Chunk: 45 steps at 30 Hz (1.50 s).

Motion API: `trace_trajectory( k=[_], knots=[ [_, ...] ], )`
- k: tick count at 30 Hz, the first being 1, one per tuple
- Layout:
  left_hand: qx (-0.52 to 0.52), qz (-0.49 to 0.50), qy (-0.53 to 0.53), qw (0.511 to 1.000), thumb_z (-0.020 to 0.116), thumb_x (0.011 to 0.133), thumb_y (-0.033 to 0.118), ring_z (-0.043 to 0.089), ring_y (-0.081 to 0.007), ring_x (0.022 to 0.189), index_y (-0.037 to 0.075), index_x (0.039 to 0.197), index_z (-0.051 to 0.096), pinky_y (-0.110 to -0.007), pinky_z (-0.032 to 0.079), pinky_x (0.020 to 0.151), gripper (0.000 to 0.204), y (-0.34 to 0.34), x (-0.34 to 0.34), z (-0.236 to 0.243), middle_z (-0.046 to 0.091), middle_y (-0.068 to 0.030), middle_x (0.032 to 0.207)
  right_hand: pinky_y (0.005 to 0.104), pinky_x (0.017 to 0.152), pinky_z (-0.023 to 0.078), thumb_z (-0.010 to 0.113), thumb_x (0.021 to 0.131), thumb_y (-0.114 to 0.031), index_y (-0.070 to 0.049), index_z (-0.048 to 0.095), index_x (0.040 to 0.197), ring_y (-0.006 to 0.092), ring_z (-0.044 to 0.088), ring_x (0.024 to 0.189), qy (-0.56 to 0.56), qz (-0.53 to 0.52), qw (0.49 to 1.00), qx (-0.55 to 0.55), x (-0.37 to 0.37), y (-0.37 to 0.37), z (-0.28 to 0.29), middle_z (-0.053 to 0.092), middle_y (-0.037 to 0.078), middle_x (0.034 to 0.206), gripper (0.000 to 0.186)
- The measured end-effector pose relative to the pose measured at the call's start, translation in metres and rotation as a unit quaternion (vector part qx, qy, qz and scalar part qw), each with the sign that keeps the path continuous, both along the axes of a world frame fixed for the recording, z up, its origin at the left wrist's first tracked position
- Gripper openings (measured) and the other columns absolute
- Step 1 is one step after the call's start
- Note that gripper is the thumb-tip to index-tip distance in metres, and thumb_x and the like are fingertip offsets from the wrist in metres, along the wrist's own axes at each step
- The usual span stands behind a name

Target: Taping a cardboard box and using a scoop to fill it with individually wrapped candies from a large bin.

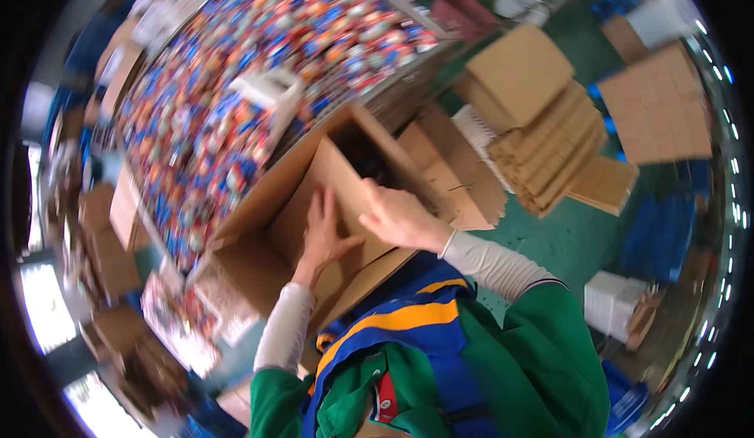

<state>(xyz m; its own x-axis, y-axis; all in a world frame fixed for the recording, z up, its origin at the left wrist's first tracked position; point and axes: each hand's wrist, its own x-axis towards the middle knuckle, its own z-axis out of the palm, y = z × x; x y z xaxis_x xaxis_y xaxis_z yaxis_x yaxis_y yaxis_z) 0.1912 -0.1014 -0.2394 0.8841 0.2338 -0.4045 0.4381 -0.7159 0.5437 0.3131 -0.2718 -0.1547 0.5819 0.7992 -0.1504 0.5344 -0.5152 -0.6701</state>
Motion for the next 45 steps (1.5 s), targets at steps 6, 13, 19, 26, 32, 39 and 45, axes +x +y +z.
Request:
trace_trajectory(
  k=[6, 13, 19, 26, 32, 39, 45],
  knots=[
    [0.009, -0.044, 0.05, 0.998, 0.086, 0.063, 0.04, 0.007, -0.042, 0.146, 0.019, 0.155, 0.007, -0.073, 0.031, 0.098, 0.122, -0.011, 0.008, -0.126, -0.004, -0.0195, 0.16, 0.0269, 0.072, 0.052, 0.063, 0.092, -0.017, -0.003, 0.062, 0.113, 0.0114, 0.064, 0.082, 0.092, -0.321, 0.901, 0.277, 0.099, -0.145, 0.017, 0.069, 0.007, 0.096, 0.025],
    [0.118, -0.072, 0.115, 0.984, 0.085, 0.061, 0.041, 0.0, -0.0449, 0.146, 0.013, 0.154, 0.008, -0.068, 0.033, 0.099, 0.124, -0.019, 0.026, -0.132, -0.003, -0.0253, 0.158, 0.0339, 0.082, 0.052, 0.064, 0.089, -0.022, 0.0, 0.062, 0.108, 0.0225, 0.066, 0.092, -0.012, -0.608, 0.792, 0.051, 0.211, -0.387, -0.164, 0.07, 0.012, 0.098, 0.029],
    [0.1, -0.068, 0.055, 0.991, 0.082, 0.062, 0.044, 0.003, -0.0455, 0.146, 0.013, 0.153, 0.017, -0.072, 0.035, 0.091, 0.115, -0.015, 0.019, -0.135, 0.003, -0.0248, 0.158, 0.0396, 0.085, 0.051, 0.069, 0.08, -0.035, 0.001, 0.063, 0.102, 0.0363, 0.064, 0.097, -0.013, -0.701, 0.709, -0.08, 0.291, -0.398, -0.22, 0.067, 0.021, 0.101, 0.043],
    [0.101, -0.073, 0.038, 0.992, 0.079, 0.068, 0.045, 0.009, -0.0438, 0.145, 0.016, 0.152, 0.02, -0.058, 0.027, 0.11, 0.107, -0.008, 0.014, -0.141, 0.009, -0.0245, 0.157, 0.0416, 0.083, 0.049, 0.069, 0.079, -0.03, -0.002, 0.063, 0.089, 0.035, 0.064, 0.095, 0.016, -0.789, 0.609, -0.081, 0.32, -0.376, -0.213, 0.067, 0.019, 0.097, 0.03],
    [0.067, -0.025, 0.046, 0.996, 0.077, 0.07, 0.046, 0.013, -0.0453, 0.143, 0.013, 0.151, 0.022, -0.057, 0.023, 0.113, 0.104, -0.015, 0.03, -0.131, 0.013, -0.0284, 0.155, 0.0394, 0.083, 0.049, 0.07, 0.079, -0.027, -0.003, 0.062, 0.092, 0.0333, 0.065, 0.093, -0.042, -0.793, 0.608, 0.004, 0.307, -0.392, -0.207, 0.068, 0.017, 0.097, 0.028],
    [-0.026, 0.058, -0.091, 0.994, 0.076, 0.077, 0.032, 0.036, -0.0424, 0.133, -0.003, 0.134, 0.046, -0.05, 0.032, 0.109, 0.073, 0.008, 0.025, -0.118, 0.039, -0.0292, 0.142, 0.0312, 0.065, 0.047, 0.069, 0.081, -0.01, -0.005, 0.057, 0.092, 0.0162, 0.057, 0.069, -0.195, -0.671, 0.704, 0.128, 0.254, -0.37, -0.121, 0.06, 0.006, 0.075, 0.017],
    [-0.296, 0.204, -0.226, 0.905, 0.067, 0.088, 0.008, 0.064, -0.0217, 0.106, -0.006, 0.12, 0.056, -0.032, 0.049, 0.095, 0.037, -0.007, 0.054, 0.025, 0.066, -0.0144, 0.116, 0.0234, 0.046, 0.028, 0.069, 0.082, -0.003, -0.006, 0.053, 0.091, 0.0026, 0.035, 0.054, -0.244, -0.445, 0.832, 0.224, 0.193, -0.242, 0.052, 0.043, -0.006, 0.065, 0.019]
  ],
)
